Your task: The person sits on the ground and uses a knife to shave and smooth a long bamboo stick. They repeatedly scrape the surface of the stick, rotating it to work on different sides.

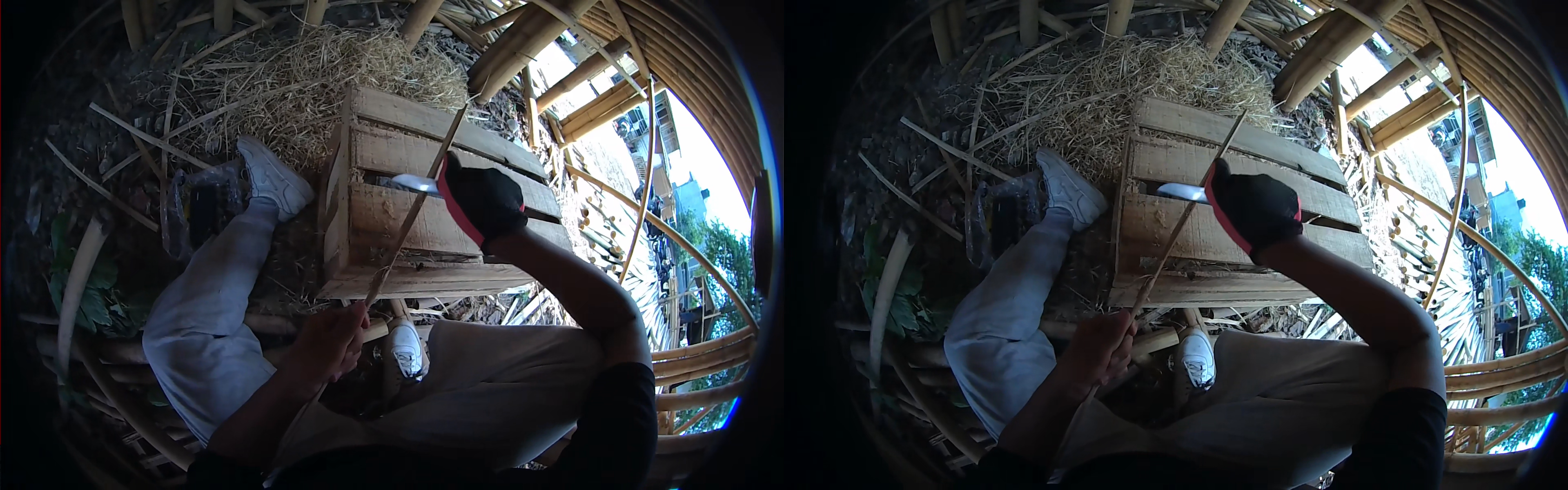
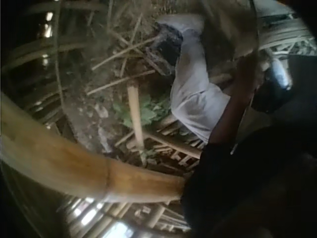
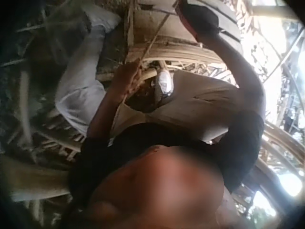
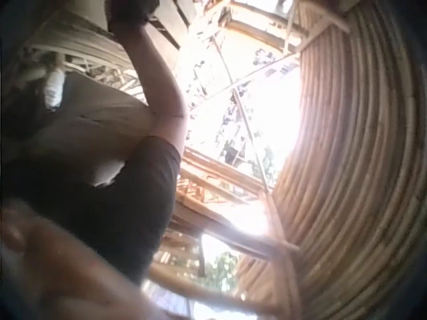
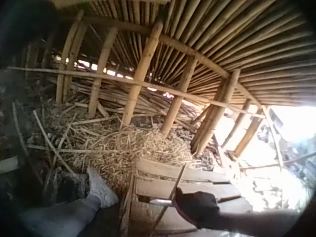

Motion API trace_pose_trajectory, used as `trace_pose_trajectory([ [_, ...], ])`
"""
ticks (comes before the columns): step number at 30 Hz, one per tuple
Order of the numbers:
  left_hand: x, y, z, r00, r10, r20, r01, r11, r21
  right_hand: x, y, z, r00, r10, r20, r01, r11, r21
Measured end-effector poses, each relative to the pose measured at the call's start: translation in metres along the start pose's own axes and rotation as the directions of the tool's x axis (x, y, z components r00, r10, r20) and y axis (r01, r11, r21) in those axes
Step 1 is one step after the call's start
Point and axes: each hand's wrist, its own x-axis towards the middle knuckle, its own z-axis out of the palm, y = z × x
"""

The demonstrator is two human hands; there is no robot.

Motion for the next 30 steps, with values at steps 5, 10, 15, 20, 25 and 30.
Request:
trace_pose_trajectory([
  [5,-0.002,0.002,0.002,1.0,-0.017,0.001,0.017,1.0,-0.016,0.028,0.021,-0.005,0.997,0.035,-0.07,-0.036,0.999,-0.019],
  [10,-0.002,0.002,-0.001,1.0,-0.005,-0.006,0.005,1.0,-0.011,0.004,-0.003,-0.009,0.988,-0.152,0.04,0.155,0.983,-0.095],
  [15,-0.003,-0.001,-0.001,1.0,-0.015,-0.011,0.015,0.999,-0.033,0.007,0.008,-0.003,0.974,-0.197,-0.111,0.184,0.976,-0.115],
  [20,-0.003,0.002,0.001,1.0,-0.015,0.012,0.015,0.999,-0.041,0.027,0.015,-0.011,0.993,-0.089,-0.079,0.085,0.995,-0.047],
  [25,-0.004,-0.001,0.002,0.999,-0.008,-0.034,0.009,0.999,0.041,-0.003,-0.004,0.008,0.999,-0.039,-0.008,0.039,0.996,0.077],
  [30,-0.002,-0.002,0.002,1.0,0.002,-0.018,-0.002,1.0,-0.013,0.002,0.003,0.007,0.997,-0.064,-0.041,0.064,0.998,0.007],
])
